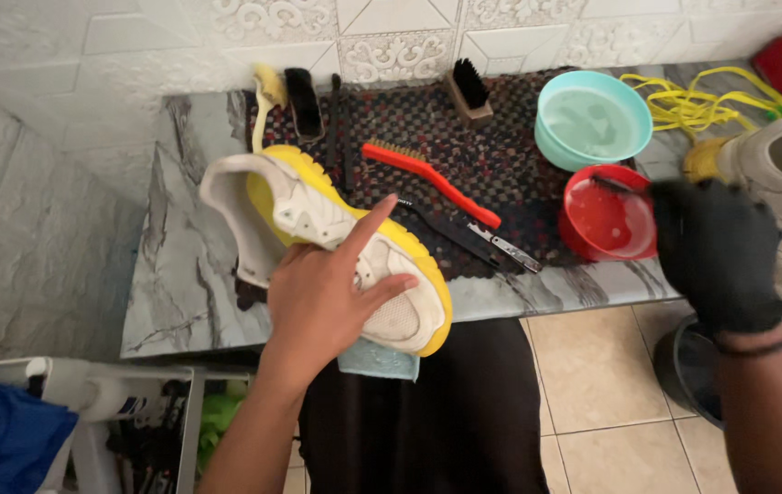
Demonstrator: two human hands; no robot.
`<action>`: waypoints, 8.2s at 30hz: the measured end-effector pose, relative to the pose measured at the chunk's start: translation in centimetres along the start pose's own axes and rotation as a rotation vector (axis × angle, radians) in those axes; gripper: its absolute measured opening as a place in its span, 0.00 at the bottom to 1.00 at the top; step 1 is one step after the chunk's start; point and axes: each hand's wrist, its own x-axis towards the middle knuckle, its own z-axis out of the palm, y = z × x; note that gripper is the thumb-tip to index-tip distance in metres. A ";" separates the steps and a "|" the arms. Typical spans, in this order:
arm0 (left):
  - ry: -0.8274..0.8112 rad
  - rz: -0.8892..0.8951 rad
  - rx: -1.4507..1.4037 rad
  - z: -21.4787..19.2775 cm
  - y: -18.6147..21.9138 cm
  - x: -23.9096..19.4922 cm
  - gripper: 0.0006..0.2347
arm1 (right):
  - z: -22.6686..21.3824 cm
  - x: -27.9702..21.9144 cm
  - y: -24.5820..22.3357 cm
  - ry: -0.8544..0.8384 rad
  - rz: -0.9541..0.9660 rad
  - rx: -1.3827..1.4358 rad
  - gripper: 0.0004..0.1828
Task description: The person cleans a white and yellow sneaker by scrubbing the sole and upper with a brush and wiping it with a cloth. They repeatedly dip the brush into a red bowl of soapy water and wipe the shoe with a grey cloth.
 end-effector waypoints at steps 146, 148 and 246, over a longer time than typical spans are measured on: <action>-0.015 -0.023 -0.389 -0.6 -4.1 -2.2 0.34 | 0.0 7.3 -20.1 0.131 -0.158 0.510 0.51; -0.010 -0.072 -0.453 -0.6 -4.3 -2.7 0.35 | -1.6 6.5 -20.7 0.089 -0.160 0.601 0.44; 0.423 0.081 -0.713 1.5 -4.0 -4.4 0.35 | -9.0 -2.7 -22.3 -0.033 -0.028 1.142 0.20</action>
